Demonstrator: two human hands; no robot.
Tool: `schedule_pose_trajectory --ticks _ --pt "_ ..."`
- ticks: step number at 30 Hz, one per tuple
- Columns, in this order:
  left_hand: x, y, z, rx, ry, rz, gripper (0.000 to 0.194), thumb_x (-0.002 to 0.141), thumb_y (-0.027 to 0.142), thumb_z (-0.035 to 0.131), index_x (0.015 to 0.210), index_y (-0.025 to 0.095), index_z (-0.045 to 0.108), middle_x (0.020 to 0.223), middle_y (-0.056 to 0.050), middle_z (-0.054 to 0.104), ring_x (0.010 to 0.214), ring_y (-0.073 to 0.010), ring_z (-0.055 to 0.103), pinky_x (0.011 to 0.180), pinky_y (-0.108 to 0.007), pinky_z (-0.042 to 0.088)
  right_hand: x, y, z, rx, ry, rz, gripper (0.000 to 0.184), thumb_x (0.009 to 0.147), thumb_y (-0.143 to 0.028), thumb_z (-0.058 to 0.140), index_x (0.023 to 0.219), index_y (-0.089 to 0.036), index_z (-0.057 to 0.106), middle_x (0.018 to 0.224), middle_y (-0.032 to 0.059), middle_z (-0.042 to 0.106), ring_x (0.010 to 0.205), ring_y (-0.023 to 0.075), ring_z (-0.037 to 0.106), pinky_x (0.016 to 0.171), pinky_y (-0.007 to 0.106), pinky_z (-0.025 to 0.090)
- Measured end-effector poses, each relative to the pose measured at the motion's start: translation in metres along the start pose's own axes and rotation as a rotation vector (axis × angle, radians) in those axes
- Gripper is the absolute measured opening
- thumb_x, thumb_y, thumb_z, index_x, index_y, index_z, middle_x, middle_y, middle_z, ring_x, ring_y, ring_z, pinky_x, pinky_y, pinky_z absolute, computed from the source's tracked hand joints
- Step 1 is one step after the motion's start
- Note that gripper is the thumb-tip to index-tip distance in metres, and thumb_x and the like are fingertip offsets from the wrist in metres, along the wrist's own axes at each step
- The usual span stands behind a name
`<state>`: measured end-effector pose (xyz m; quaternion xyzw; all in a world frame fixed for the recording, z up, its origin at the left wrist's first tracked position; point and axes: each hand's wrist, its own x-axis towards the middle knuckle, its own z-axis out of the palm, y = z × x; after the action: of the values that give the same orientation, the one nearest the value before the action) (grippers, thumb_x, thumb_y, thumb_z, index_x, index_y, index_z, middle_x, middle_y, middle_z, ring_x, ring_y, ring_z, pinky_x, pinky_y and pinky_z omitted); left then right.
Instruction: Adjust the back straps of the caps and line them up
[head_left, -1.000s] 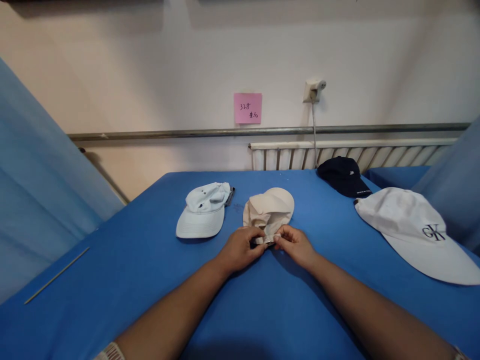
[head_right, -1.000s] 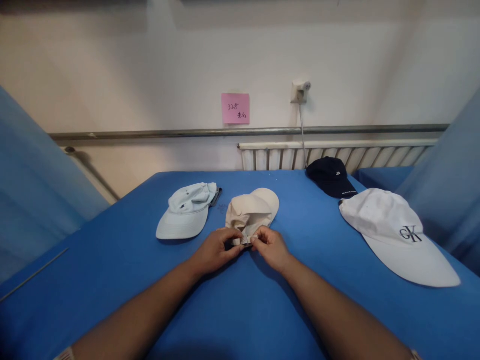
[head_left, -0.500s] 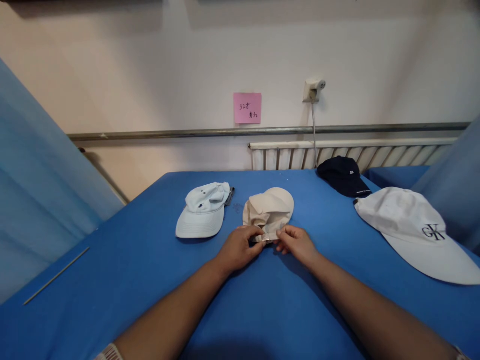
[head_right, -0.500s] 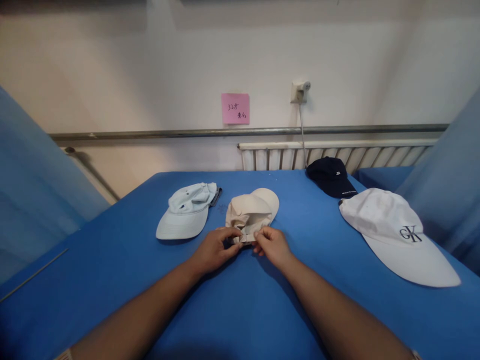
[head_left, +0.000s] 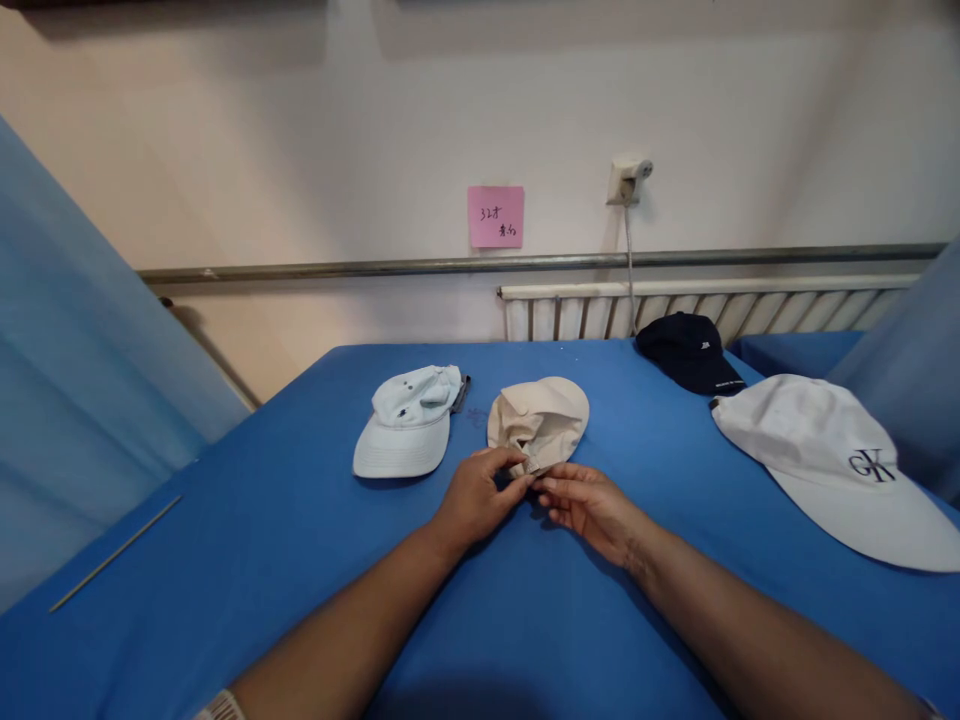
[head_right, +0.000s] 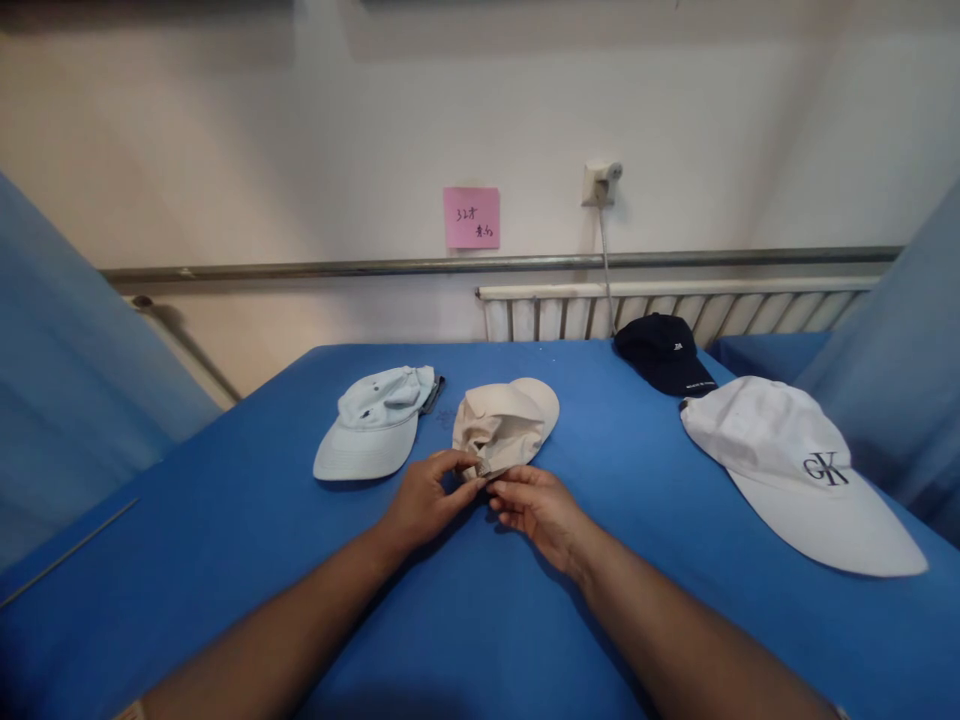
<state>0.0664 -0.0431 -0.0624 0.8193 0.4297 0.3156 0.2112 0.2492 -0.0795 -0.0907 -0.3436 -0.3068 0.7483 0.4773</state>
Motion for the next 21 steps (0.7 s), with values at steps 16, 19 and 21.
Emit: schedule_pose_trajectory --ticks 16,19,21 --pt "-0.002 -0.001 0.005 0.027 -0.122 0.158 0.029 0.09 0.024 0.054 0.118 0.024 0.061 0.116 -0.004 0.068 0.106 -0.02 0.06 0.094 -0.035 0.042 0.007 0.004 0.0 -0.056 0.191 -0.188 0.033 0.062 -0.037 0.083 0.082 -0.016 0.066 0.073 0.0009 0.064 0.063 0.0109 0.054 0.057 0.023 0.04" --pt "0.0 -0.008 0.007 0.028 -0.061 0.112 0.024 0.089 0.021 0.054 0.111 0.023 0.064 0.109 -0.004 0.07 0.101 -0.0192 0.062 0.091 -0.034 0.044 0.005 0.001 0.002 -0.043 0.215 -0.192 0.032 0.061 -0.035 0.084 0.081 -0.016 0.067 0.073 0.001 0.064 0.064 0.0112 0.055 0.058 0.023 0.039" --pt "0.0 -0.012 0.007 0.036 -0.031 0.096 0.023 0.088 0.02 0.055 0.108 0.022 0.065 0.104 -0.004 0.071 0.097 -0.019 0.063 0.088 -0.033 0.046 0.004 0.0 0.003 -0.039 0.206 -0.203 0.031 0.062 -0.034 0.084 0.083 -0.016 0.069 0.076 0.0017 0.066 0.067 0.0113 0.056 0.059 0.023 0.039"
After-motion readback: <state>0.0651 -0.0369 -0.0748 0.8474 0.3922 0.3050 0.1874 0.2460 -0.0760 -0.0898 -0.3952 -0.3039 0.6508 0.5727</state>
